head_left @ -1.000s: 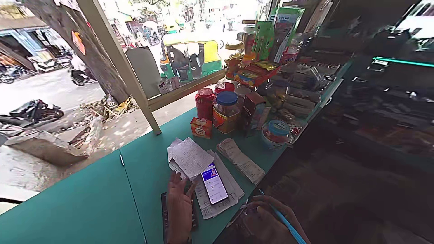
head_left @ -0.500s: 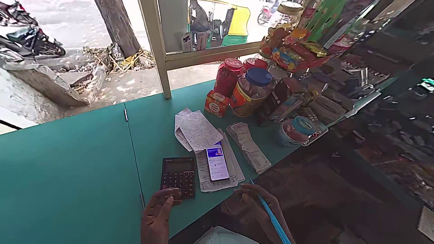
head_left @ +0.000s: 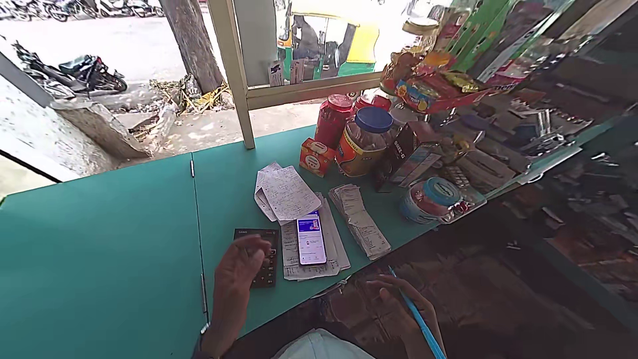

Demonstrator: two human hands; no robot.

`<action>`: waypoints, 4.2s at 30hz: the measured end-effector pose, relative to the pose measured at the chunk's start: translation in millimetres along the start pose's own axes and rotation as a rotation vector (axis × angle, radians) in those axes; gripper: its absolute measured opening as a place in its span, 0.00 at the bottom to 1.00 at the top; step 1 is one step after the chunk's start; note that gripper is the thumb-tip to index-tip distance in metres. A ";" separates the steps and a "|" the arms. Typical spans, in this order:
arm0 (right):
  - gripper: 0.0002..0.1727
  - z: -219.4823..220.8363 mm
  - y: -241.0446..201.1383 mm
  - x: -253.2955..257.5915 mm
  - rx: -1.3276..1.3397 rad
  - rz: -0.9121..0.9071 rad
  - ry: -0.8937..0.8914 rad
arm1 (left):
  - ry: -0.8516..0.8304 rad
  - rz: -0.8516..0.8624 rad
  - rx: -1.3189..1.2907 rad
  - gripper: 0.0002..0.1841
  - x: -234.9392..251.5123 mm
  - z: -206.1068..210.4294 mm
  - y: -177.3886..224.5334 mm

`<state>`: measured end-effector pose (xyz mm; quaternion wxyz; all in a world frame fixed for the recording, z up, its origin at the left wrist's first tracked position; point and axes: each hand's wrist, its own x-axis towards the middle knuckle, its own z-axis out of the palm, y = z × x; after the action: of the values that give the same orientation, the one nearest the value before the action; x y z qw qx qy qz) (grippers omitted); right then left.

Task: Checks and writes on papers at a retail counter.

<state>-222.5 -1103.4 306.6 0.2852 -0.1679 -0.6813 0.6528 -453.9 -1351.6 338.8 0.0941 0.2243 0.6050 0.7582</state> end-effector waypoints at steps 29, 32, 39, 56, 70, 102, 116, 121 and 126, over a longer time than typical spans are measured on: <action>0.38 168.0 5.6 33.4 0.495 0.205 -0.557 | 1.050 -0.177 0.315 0.27 -110.3 -195.9 -8.3; 0.35 236.6 14.8 30.7 0.510 0.255 -0.775 | 1.153 -0.217 0.590 0.41 -150.1 -210.5 -26.2; 0.07 378.7 56.1 21.3 0.236 -0.080 -1.034 | 0.800 -0.104 1.442 0.18 -164.0 -206.4 -29.1; 0.08 428.9 83.5 31.4 -0.297 -0.386 -1.031 | 0.631 -0.319 1.500 0.27 -143.3 -205.0 -59.1; 0.08 429.6 90.3 34.1 -0.222 -0.399 -1.026 | 0.640 -0.290 1.517 0.27 -144.2 -206.2 -62.6; 0.07 431.5 89.3 35.4 -0.284 -0.283 -0.963 | 0.648 -0.282 1.523 0.26 -144.7 -205.8 -64.2; 0.07 430.9 87.6 34.6 -0.286 -0.289 -0.951 | 0.654 -0.268 1.525 0.27 -145.1 -206.8 -65.8; 0.07 431.3 87.2 34.7 -0.293 -0.278 -0.935 | 0.648 -0.269 1.525 0.26 -144.9 -206.9 -64.7; 0.07 431.4 86.6 32.9 -0.280 -0.286 -0.923 | 0.647 -0.269 1.522 0.27 -145.4 -207.0 -64.7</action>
<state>-522.9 -1418.2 233.4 0.0154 0.1969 -0.8336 0.5158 -428.0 -1576.7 209.2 -0.1716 -0.0762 0.9704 0.1521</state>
